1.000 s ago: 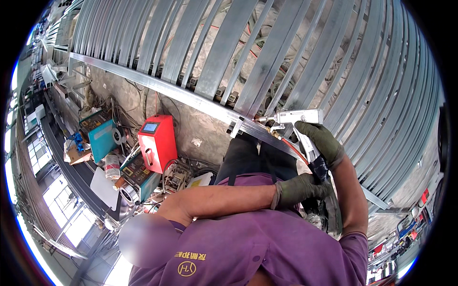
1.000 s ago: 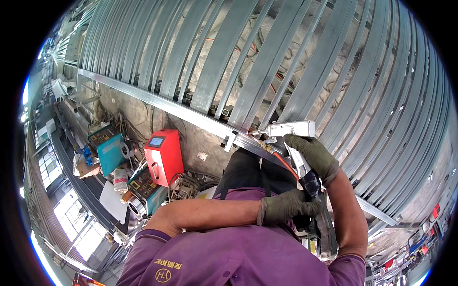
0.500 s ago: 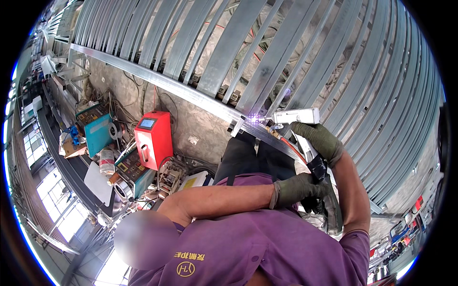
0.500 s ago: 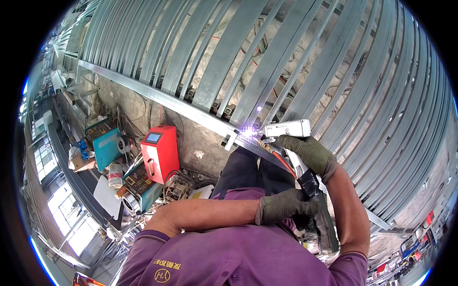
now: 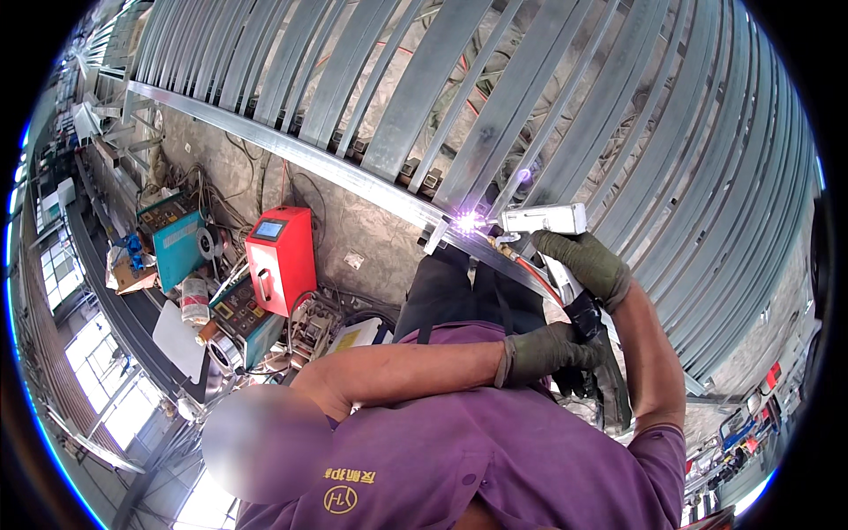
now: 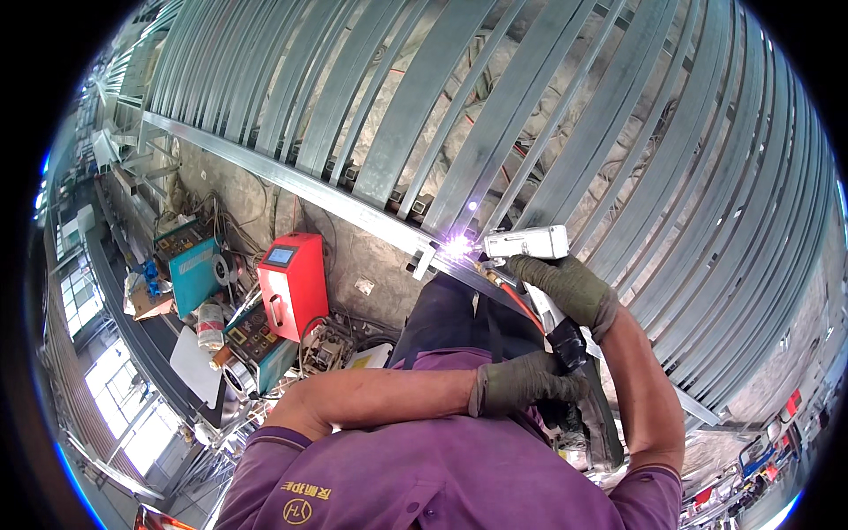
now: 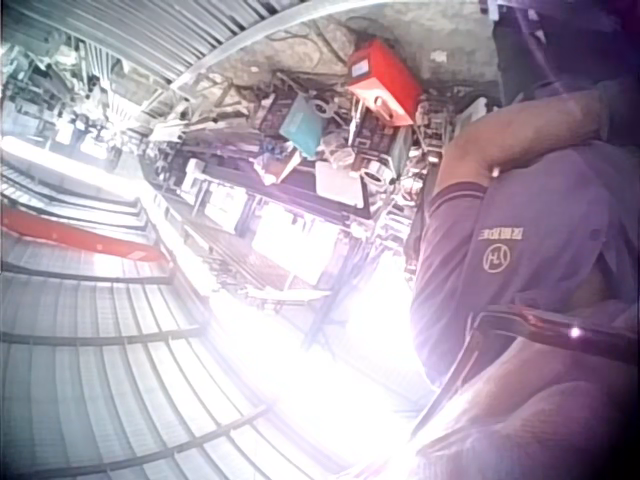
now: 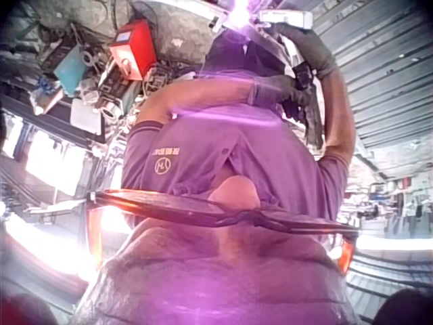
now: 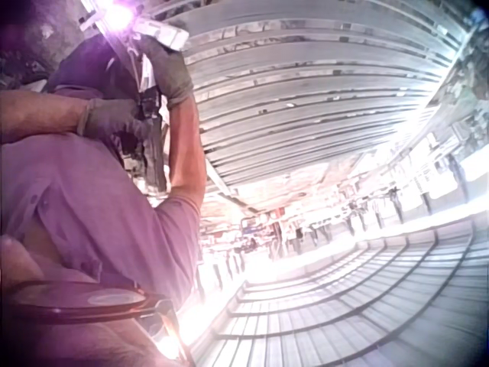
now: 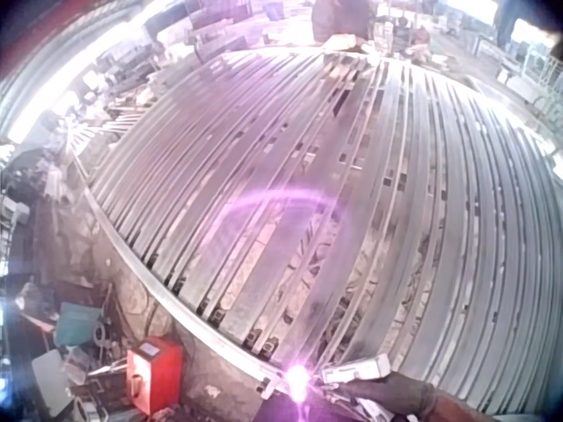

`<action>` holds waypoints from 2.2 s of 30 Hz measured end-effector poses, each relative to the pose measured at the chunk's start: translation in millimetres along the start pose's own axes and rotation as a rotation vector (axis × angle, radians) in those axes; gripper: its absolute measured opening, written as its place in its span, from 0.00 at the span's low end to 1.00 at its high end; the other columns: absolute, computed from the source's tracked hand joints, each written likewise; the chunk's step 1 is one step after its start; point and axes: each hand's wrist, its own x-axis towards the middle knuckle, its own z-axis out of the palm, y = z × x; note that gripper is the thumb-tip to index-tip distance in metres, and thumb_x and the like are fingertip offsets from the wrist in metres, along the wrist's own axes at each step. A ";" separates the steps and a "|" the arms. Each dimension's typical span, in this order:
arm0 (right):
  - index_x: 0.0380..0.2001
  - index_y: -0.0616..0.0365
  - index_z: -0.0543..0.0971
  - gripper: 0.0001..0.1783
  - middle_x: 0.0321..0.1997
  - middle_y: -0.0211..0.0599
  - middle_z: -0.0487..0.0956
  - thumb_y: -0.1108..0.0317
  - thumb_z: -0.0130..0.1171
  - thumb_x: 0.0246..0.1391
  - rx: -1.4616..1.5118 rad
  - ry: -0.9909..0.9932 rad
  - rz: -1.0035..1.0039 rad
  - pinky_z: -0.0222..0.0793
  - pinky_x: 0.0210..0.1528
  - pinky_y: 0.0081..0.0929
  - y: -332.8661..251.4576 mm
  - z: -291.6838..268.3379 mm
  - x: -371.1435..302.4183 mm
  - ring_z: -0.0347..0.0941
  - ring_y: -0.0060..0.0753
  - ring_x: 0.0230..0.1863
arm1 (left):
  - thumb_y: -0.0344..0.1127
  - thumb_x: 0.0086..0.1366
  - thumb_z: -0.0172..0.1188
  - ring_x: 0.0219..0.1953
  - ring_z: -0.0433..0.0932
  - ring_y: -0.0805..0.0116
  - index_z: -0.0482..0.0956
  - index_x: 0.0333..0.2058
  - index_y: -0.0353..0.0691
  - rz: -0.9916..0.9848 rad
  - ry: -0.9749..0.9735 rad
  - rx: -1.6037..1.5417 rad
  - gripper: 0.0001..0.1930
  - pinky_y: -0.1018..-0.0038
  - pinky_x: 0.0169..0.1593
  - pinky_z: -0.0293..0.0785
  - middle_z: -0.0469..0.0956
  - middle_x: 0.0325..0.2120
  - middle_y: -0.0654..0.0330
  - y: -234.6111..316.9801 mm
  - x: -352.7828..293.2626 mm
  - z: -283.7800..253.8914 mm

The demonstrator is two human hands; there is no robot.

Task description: The person uses a handheld welding tool to join metal bars on a large metal frame structure. They move along the frame, applying welds at various intersection points to secure the components together.

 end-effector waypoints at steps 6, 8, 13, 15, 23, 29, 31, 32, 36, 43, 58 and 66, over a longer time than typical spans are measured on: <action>0.67 0.55 0.81 0.27 0.60 0.34 0.86 0.54 0.67 0.72 -0.058 -0.018 -0.056 0.77 0.61 0.27 7.5 -3.1 1.9 0.80 0.25 0.58 | 0.50 0.76 0.67 0.36 0.86 0.74 0.85 0.49 0.38 -0.032 0.025 0.019 0.19 0.73 0.39 0.82 0.87 0.37 0.62 -4.8 4.1 -0.4; 0.67 0.55 0.81 0.27 0.60 0.33 0.86 0.54 0.67 0.72 -0.066 -0.027 -0.111 0.77 0.62 0.28 5.9 -1.2 -0.1 0.80 0.26 0.59 | 0.50 0.75 0.68 0.37 0.85 0.74 0.85 0.49 0.37 -0.042 0.009 0.025 0.20 0.73 0.41 0.82 0.87 0.37 0.63 -6.3 5.9 -1.1; 0.68 0.55 0.79 0.31 0.62 0.36 0.86 0.49 0.68 0.70 -0.173 0.042 -0.142 0.74 0.66 0.31 10.7 3.9 -14.2 0.79 0.30 0.62 | 0.49 0.75 0.69 0.39 0.85 0.76 0.86 0.50 0.37 -0.121 -0.001 0.081 0.19 0.71 0.44 0.82 0.87 0.39 0.63 -23.7 14.9 -5.2; 0.69 0.55 0.78 0.31 0.64 0.36 0.85 0.53 0.70 0.69 -0.137 0.043 -0.185 0.73 0.67 0.32 10.2 5.6 -17.0 0.79 0.30 0.63 | 0.48 0.75 0.69 0.40 0.85 0.75 0.85 0.50 0.36 -0.083 -0.037 0.077 0.19 0.71 0.44 0.82 0.87 0.39 0.62 -26.3 14.7 -8.6; 0.70 0.57 0.77 0.30 0.63 0.34 0.84 0.60 0.71 0.69 -0.086 0.012 -0.199 0.72 0.67 0.28 13.9 7.4 -13.4 0.77 0.25 0.62 | 0.52 0.74 0.69 0.41 0.85 0.74 0.85 0.54 0.39 -0.095 -0.020 0.116 0.23 0.71 0.44 0.83 0.86 0.40 0.63 -23.9 14.0 -5.5; 0.69 0.57 0.77 0.31 0.62 0.33 0.85 0.59 0.72 0.68 -0.105 0.027 -0.180 0.73 0.65 0.28 27.0 5.1 -6.3 0.77 0.23 0.61 | 0.52 0.73 0.70 0.41 0.85 0.73 0.85 0.53 0.40 -0.102 0.006 0.052 0.22 0.69 0.43 0.82 0.86 0.39 0.64 -29.6 14.2 -8.2; 0.69 0.56 0.78 0.31 0.61 0.33 0.85 0.58 0.72 0.68 -0.115 0.033 -0.159 0.74 0.65 0.29 25.3 5.7 -6.4 0.78 0.24 0.60 | 0.50 0.73 0.70 0.40 0.85 0.72 0.85 0.52 0.39 -0.136 0.023 -0.004 0.20 0.69 0.43 0.82 0.87 0.38 0.63 -31.9 15.1 -8.4; 0.69 0.56 0.78 0.31 0.61 0.33 0.85 0.57 0.72 0.68 -0.122 0.036 -0.151 0.74 0.64 0.29 22.6 7.4 -7.6 0.78 0.24 0.60 | 0.49 0.73 0.71 0.40 0.85 0.72 0.86 0.51 0.39 -0.154 0.031 -0.031 0.20 0.69 0.43 0.82 0.87 0.38 0.63 -32.3 15.4 -8.4; 0.68 0.55 0.79 0.30 0.59 0.34 0.86 0.56 0.73 0.67 -0.166 0.065 -0.104 0.75 0.63 0.30 23.6 7.7 -7.5 0.79 0.25 0.58 | 0.46 0.72 0.72 0.39 0.86 0.71 0.86 0.50 0.39 -0.118 0.019 -0.069 0.17 0.69 0.43 0.82 0.87 0.38 0.62 -30.1 13.8 -7.8; 0.67 0.56 0.80 0.32 0.58 0.37 0.87 0.53 0.74 0.66 -0.205 0.048 -0.117 0.76 0.62 0.32 28.6 4.2 0.2 0.80 0.27 0.57 | 0.45 0.73 0.71 0.38 0.86 0.72 0.85 0.50 0.39 -0.125 0.027 -0.097 0.17 0.70 0.42 0.82 0.87 0.38 0.62 -29.6 14.7 -8.6; 0.71 0.58 0.75 0.32 0.63 0.38 0.84 0.57 0.70 0.70 -0.167 -0.022 -0.188 0.74 0.66 0.29 28.6 3.1 5.1 0.78 0.28 0.63 | 0.49 0.72 0.71 0.37 0.85 0.74 0.88 0.47 0.37 -0.113 0.033 -0.016 0.19 0.71 0.43 0.81 0.88 0.36 0.61 -20.9 11.1 -8.7; 0.69 0.52 0.79 0.28 0.73 0.38 0.79 0.55 0.66 0.71 -0.375 -0.060 -0.457 0.63 0.79 0.37 16.3 15.3 -7.3 0.71 0.38 0.75 | 0.45 0.72 0.71 0.35 0.81 0.77 0.86 0.49 0.39 -0.049 -0.114 0.069 0.16 0.73 0.39 0.79 0.84 0.34 0.68 -24.9 1.8 -7.6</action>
